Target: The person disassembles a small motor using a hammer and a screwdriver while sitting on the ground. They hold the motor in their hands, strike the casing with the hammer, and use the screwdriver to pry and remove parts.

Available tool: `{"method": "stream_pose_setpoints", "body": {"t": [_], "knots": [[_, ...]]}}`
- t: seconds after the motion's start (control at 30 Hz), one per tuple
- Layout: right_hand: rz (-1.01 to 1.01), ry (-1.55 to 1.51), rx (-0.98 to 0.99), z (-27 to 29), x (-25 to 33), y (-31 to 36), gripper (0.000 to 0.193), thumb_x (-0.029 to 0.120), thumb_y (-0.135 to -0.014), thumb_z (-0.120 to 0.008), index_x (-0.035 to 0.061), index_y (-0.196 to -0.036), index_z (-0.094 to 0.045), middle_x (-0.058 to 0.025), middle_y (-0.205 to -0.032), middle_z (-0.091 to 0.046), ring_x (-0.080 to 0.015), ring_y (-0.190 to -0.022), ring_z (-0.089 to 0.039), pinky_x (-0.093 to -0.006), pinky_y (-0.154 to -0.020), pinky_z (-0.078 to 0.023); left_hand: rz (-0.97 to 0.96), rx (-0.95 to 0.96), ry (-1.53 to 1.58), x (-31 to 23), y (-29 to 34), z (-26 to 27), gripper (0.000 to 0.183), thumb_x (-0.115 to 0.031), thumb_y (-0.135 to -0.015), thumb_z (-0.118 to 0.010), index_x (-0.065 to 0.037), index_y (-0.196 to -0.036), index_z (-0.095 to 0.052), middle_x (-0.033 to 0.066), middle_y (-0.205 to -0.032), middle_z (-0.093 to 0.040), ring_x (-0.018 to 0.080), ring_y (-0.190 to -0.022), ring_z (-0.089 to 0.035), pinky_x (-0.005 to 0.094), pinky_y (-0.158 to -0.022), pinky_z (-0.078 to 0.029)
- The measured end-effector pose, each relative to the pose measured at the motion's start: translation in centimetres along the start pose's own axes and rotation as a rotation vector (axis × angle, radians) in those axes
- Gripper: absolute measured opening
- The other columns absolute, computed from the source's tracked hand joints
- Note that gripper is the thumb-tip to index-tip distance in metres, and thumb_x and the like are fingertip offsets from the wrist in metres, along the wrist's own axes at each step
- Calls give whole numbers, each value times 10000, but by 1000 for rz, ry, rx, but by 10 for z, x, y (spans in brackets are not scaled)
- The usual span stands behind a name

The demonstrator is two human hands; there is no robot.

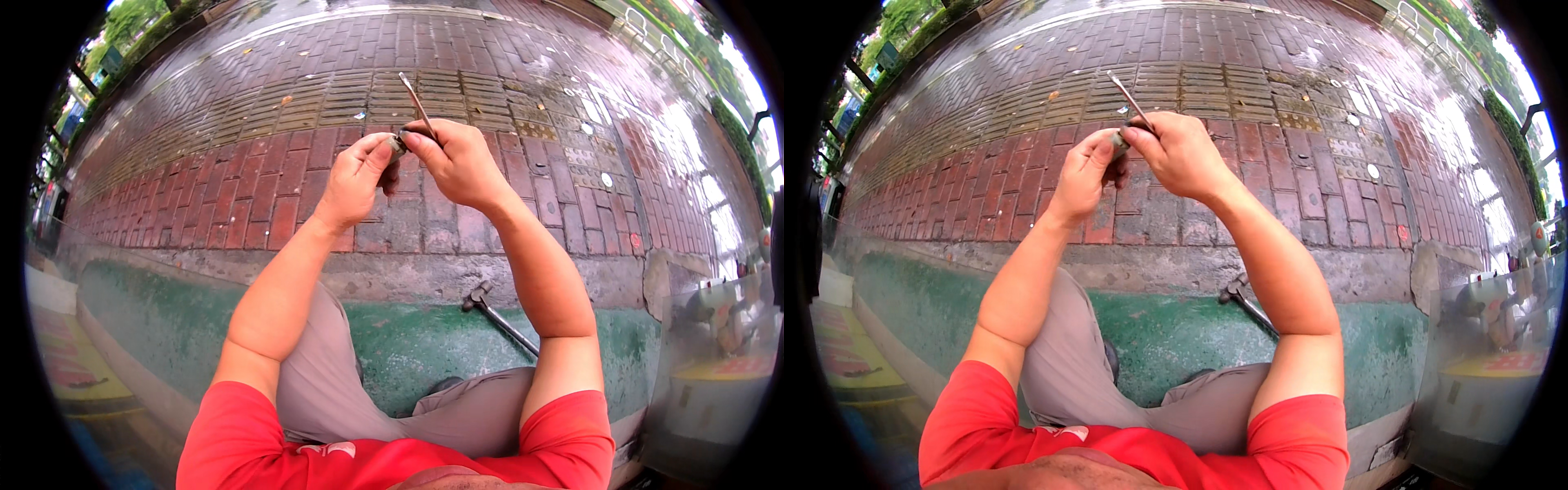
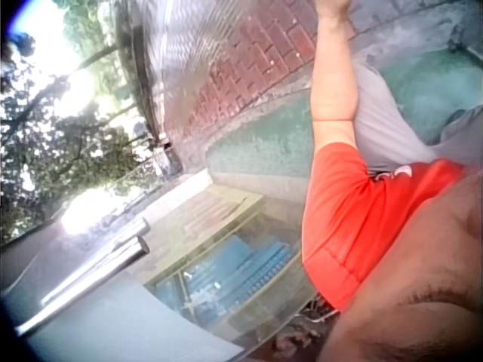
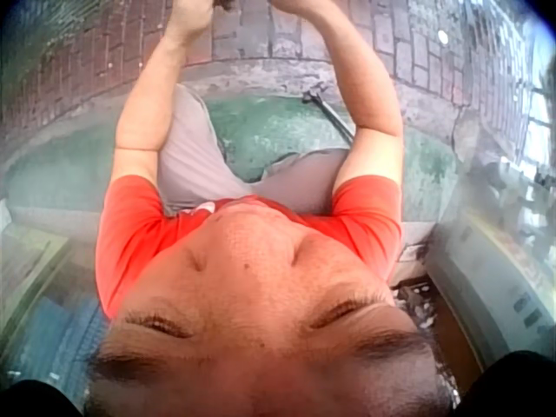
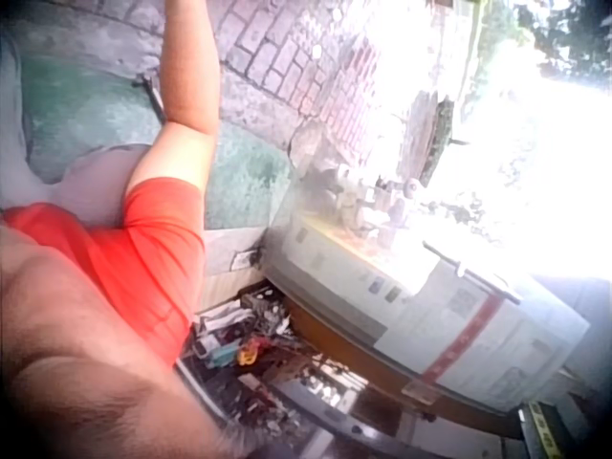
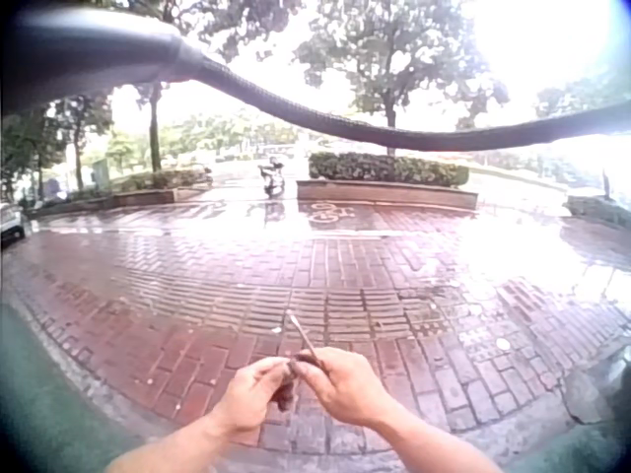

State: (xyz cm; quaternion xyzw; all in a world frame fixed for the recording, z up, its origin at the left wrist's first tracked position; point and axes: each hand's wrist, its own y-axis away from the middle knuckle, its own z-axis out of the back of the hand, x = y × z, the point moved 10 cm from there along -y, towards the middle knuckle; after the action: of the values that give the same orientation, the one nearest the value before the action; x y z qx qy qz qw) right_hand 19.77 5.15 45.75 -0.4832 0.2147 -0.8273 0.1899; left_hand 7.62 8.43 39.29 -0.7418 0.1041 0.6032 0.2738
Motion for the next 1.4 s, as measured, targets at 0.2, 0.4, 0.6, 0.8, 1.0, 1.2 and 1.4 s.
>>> {"method": "stream_pose_setpoints", "body": {"t": [0.2, 0.4, 0.6, 0.8, 1.0, 1.2, 1.4], "knots": [[-330, -272, 222, -11, -36, 4, 268, 213, -955, -608, -9, -1090, -675, -71, -775, -671, -95, -582, -565, -288, -524, -459, 85, 50, 150, 12, -1, -3, 418, -410, -1006, -503, -18, -1128, -581, 25, -784, -550, 120, -662, -540, 259, -592, -461], [-405, -534, 313, -20, -42, 12, 321, 218, -962, -603, -8, -1189, -611, -11, -809, -606, -55, -551, -503, -216, -487, -430, 102, 51, 183, 17, -3, -5, 419, -408, -1002, -510, -19, -1147, -568, 24, -823, -558, 122, -700, -553, 264, -609, -474], [-357, -553, 254, -15, -27, 10, 273, 202, -926, -657, 7, -1117, -650, 30, -651, -536, -44, -529, -476, -221, -474, -397, 33, 37, 132, 6, -5, -10, 364, -343, -1007, -523, -17, -1167, -558, 27, -830, -579, 116, -696, -557, 262, -618, -479], [-94, -146, 46, -1, -10, 5, 261, 157, -830, -747, 8, -1008, -628, -39, -740, -599, -153, -616, -564, -278, -550, -453, 53, 18, 162, 17, -6, -5, 358, -332, -1005, -531, -10, -1160, -557, 23, -802, -594, 102, -677, -555, 256, -609, -477], [87, 299, -77, -3, -1, 8, 355, 217, -735, -803, 36, -961, -598, -129, -845, -617, -324, -790, -617, -403, -679, -500, 143, -72, 143, 29, -5, 7, 353, -341, -1000, -541, -11, -1121, -574, 25, -799, -618, 100, -653, -564, 247, -601, -482], [89, 189, -128, 8, 4, 8, 571, 177, -660, -877, 37, -1140, -602, -48, -877, -624, -129, -635, -544, -272, -592, -483, 28, -184, 32, 10, -3, 15, 288, -212, -971, -609, -2, -1165, -572, 36, -885, -642, 100, -741, -595, 249, -659, -508], [204, 295, -79, 3, 14, 10, 492, 211, -694, -838, 39, -1094, -609, -99, -987, -631, -279, -810, -625, -359, -684, -524, -50, -164, 84, -2, -1, 14, 292, -97, -926, -654, 4, -1186, -569, 38, -941, -642, 102, -811, -599, 247, -717, -514]]}}
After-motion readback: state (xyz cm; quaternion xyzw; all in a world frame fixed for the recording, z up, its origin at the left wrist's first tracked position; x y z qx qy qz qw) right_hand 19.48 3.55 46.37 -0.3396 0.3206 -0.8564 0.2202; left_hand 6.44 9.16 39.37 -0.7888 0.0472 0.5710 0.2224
